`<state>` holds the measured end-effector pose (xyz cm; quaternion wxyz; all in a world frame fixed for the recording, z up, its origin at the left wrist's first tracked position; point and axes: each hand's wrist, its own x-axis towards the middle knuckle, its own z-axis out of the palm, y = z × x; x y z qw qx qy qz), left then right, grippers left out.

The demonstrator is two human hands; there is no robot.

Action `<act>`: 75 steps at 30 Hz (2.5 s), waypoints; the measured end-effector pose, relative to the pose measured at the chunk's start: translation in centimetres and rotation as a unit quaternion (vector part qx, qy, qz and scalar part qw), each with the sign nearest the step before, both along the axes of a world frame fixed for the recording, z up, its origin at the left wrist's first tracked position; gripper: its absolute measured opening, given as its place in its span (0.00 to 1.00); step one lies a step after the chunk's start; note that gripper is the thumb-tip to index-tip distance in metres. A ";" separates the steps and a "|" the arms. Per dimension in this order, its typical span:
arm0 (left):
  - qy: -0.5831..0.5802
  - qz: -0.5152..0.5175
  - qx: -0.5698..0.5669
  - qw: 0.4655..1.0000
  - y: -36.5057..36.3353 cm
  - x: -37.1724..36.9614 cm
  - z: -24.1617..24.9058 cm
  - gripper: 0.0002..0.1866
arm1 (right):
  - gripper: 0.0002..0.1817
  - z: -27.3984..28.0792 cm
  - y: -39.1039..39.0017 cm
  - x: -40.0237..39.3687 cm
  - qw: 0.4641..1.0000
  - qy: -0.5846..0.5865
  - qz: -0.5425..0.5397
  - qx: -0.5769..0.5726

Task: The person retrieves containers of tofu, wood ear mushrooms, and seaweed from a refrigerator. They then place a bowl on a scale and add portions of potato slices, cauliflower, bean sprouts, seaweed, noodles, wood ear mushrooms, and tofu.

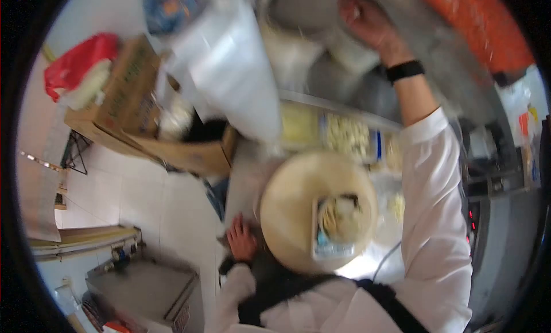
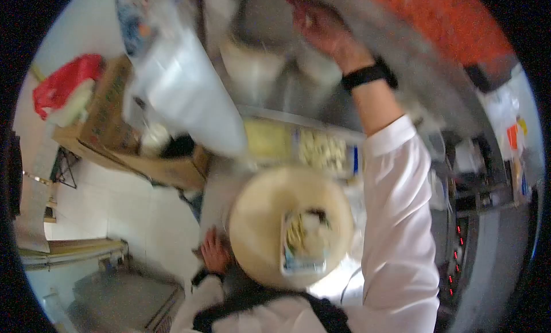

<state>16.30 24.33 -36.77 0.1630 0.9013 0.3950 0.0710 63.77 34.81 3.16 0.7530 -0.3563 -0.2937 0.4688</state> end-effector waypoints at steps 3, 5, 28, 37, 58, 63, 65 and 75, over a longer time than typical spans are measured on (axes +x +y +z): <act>-0.004 -0.009 -0.014 1.000 -0.3 0.2 1.6 0.25 | 0.05 -2.7 -8.8 -4.6 0.979 -0.132 0.018 -0.157; -0.026 -0.025 0.024 0.999 -0.3 0.2 0.7 0.24 | 0.07 -5.6 -15.4 -7.8 0.896 -0.391 0.012 -0.210; -0.072 -0.015 0.076 0.994 -1.8 0.2 -1.0 0.20 | 0.19 -16.0 -34.1 -23.7 0.755 -0.488 -0.174 -0.401; -0.064 -0.030 0.084 0.994 -1.5 0.4 -1.3 0.18 | 0.12 -17.0 -35.1 -21.1 0.813 -0.432 -0.251 -0.300; -0.190 -0.056 -0.164 0.966 1.4 -0.7 -2.0 0.19 | 0.11 -19.4 -32.3 -23.1 0.734 -0.548 -0.257 -0.309; -0.321 -0.037 -0.163 0.932 -1.2 0.7 7.2 0.15 | 0.13 -18.2 -32.3 -23.7 0.740 -0.539 -0.240 -0.322; -0.364 -0.062 -0.148 0.917 -3.5 2.3 11.2 0.15 | 0.13 -17.6 -32.8 -23.6 0.732 -0.549 -0.243 -0.323; -0.323 -0.203 -0.132 0.915 -10.4 9.3 16.0 0.19 | 0.13 -15.6 -39.8 -16.7 0.820 -0.467 -0.218 -0.248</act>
